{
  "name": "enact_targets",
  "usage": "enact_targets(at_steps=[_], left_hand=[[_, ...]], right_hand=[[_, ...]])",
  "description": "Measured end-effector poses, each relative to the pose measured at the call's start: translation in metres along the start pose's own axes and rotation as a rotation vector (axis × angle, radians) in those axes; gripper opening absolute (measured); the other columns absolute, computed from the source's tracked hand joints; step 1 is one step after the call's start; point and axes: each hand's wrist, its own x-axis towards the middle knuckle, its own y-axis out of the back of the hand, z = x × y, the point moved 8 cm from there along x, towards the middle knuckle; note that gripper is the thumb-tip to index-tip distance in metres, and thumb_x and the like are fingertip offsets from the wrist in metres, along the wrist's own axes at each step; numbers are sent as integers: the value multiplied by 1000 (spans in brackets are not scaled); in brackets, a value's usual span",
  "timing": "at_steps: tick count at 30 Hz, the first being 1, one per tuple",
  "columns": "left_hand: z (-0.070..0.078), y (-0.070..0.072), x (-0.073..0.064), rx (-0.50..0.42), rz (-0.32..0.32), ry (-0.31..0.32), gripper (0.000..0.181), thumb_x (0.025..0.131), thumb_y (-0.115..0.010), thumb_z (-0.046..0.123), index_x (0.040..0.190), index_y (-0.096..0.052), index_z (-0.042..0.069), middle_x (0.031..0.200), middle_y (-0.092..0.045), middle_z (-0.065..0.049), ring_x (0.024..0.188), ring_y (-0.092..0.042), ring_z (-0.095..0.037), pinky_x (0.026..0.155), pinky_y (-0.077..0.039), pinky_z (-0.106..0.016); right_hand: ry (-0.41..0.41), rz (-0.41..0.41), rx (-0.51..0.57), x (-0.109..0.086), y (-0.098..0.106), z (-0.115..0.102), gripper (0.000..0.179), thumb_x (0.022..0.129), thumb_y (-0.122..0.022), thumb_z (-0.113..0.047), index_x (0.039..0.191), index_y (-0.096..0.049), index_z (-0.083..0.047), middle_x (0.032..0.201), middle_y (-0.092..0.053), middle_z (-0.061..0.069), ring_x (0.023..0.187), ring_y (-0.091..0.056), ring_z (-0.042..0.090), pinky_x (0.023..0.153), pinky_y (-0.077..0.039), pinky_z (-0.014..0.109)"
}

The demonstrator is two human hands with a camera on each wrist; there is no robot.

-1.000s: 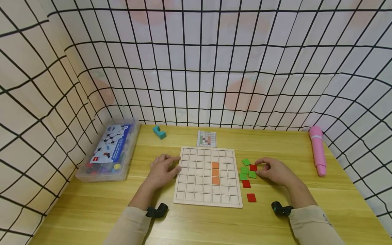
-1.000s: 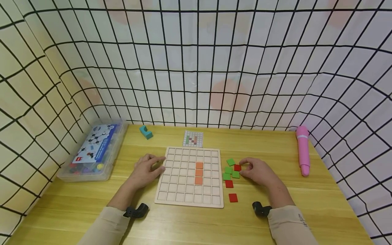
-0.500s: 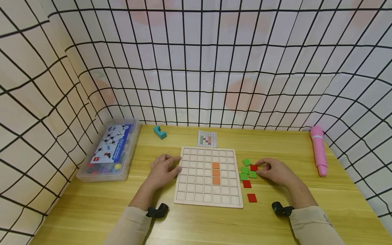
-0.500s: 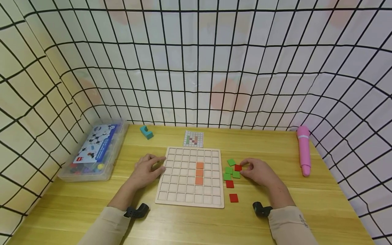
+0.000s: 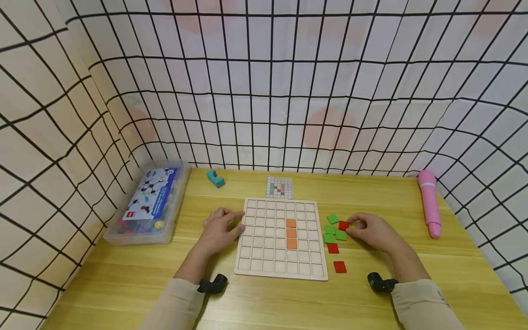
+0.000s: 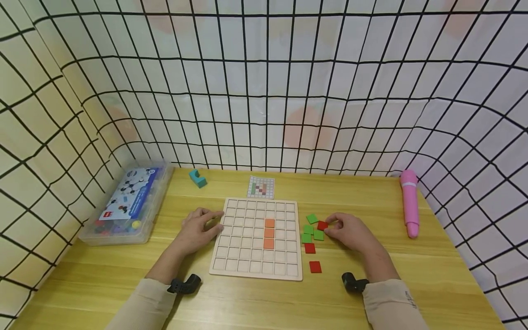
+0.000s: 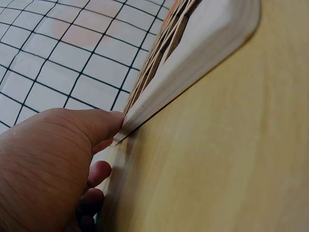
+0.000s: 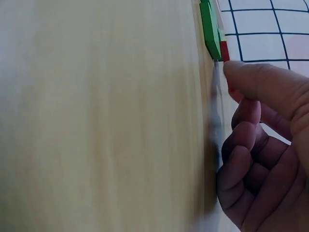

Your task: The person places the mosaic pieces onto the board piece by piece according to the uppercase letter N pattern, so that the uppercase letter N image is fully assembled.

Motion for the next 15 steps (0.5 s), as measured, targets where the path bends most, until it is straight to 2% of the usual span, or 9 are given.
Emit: enact_targets(at_steps=[7, 15], left_hand=[[2, 1, -1, -2, 3, -5, 45, 97, -69, 34, 140, -64, 23, 125, -57, -9, 118, -48, -30, 106, -28, -59], [1, 0, -1, -6, -15, 14, 45, 98, -68, 35, 142, -62, 24, 127, -56, -9, 121, -47, -30, 108, -26, -58]], right_hand=[[-35, 8, 61, -4, 4, -2, 36, 94, -73, -34, 120, -66, -10, 86, -58, 4, 71, -50, 15, 60, -41, 28], [-29, 4, 128, -9, 3, -14, 34, 94, -74, -31, 120, -66, -10, 87, -59, 5, 71, -51, 16, 56, -43, 26]])
